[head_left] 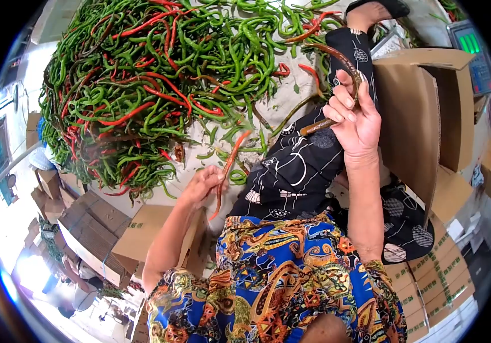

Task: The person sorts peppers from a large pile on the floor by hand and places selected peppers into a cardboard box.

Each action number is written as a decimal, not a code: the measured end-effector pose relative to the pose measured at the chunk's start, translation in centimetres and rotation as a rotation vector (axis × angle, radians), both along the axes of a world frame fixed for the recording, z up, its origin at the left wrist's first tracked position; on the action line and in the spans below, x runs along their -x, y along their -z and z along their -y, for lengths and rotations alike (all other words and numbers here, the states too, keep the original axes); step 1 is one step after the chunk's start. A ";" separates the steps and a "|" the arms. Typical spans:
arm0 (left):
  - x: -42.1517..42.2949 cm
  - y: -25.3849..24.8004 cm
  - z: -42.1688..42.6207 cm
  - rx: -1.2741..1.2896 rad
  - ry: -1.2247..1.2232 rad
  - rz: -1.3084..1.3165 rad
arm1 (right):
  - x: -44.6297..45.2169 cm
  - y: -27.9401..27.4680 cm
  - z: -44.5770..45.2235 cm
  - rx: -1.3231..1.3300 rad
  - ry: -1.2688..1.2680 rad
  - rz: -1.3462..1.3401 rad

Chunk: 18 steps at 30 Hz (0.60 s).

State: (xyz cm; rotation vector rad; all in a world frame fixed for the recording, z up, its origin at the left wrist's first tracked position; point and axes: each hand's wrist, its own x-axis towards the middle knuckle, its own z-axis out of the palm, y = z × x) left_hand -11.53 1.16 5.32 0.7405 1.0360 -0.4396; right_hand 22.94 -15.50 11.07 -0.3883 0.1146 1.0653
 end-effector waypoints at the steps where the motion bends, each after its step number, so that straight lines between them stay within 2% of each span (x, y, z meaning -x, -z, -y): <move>1: -0.7 0.1 0.3 -0.049 0.042 0.041 | 0.0 0.1 -0.2 -0.031 -0.009 -0.008; 5: -6.0 2.4 1.9 -0.256 0.216 0.209 | -0.3 -0.1 -0.4 -0.059 -0.006 0.009; 6: -7.4 4.0 2.8 -0.355 0.344 0.264 | -0.3 -0.3 -0.3 -0.054 -0.003 0.014; 7: -9.9 3.5 3.4 -0.488 0.445 0.344 | -0.4 -0.4 -0.1 -0.049 0.001 0.019; 8: -11.6 4.4 4.2 -0.505 0.480 0.408 | -0.5 -0.5 0.2 -0.047 0.002 0.023; 9: -12.8 7.1 5.7 -0.546 0.447 0.469 | -0.6 -0.5 0.5 -0.047 0.004 0.028; 12: -17.5 9.3 7.5 -0.776 0.394 0.628 | -0.6 -0.6 0.9 -0.037 0.006 0.052; 14: -19.0 13.9 8.8 -1.168 0.332 0.556 | -0.8 -0.5 0.9 -0.041 -0.003 0.057; 15: -19.7 13.8 8.9 -1.230 0.440 0.385 | -0.8 -0.4 0.8 -0.054 -0.011 0.040; 18: -20.2 16.3 9.5 -1.266 0.735 0.252 | -0.9 -0.5 -0.1 -0.021 -0.003 0.040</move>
